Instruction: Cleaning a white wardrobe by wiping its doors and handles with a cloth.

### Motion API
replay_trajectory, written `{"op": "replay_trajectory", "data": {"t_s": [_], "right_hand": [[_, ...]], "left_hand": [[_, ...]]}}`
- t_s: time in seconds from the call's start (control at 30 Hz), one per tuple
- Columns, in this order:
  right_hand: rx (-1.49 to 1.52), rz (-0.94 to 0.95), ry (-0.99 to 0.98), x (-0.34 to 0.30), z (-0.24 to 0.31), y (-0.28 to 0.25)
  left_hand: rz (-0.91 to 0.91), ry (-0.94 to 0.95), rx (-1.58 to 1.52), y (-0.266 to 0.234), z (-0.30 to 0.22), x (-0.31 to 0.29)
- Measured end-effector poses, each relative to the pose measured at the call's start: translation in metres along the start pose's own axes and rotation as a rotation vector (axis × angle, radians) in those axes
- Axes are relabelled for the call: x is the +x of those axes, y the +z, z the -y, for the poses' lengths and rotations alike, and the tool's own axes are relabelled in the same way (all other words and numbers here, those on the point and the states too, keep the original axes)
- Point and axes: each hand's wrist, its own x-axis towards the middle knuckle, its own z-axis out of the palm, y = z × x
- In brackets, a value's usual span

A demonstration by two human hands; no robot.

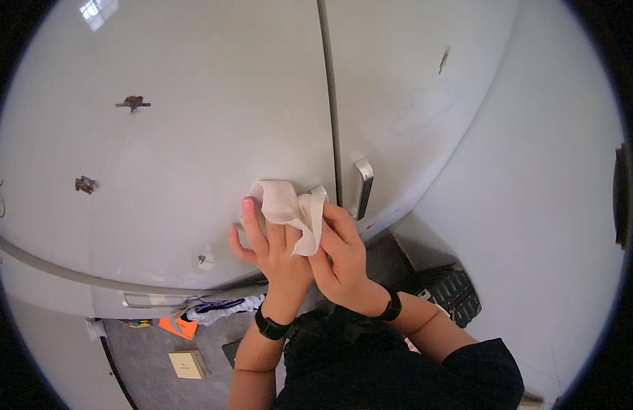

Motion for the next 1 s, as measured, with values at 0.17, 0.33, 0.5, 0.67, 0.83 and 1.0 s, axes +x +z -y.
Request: {"op": "replay_trajectory", "data": {"t_s": [0.17,0.33,0.5,0.67,0.83,1.0], "right_hand": [[-0.022,-0.009,0.002,-0.002,-0.003,0.002],[-0.013,0.017,0.091,-0.016,-0.008,0.005],[-0.015,0.019,0.073,-0.016,-0.009,0.004],[0.012,0.005,0.032,-0.001,-0.004,0.001],[0.007,-0.008,0.021,-0.002,-0.006,0.003],[0.031,0.004,0.05,-0.008,-0.009,0.006]], "left_hand": [[-0.044,0.007,0.179,0.008,-0.002,-0.006],[0.019,0.018,0.165,0.011,0.0,-0.032],[0.05,0.055,0.138,0.004,-0.003,-0.024],[-0.042,0.001,0.184,0.005,-0.003,-0.006],[-0.046,0.0,0.189,0.006,-0.003,-0.011],[-0.051,0.023,0.212,0.01,0.002,-0.019]]}}
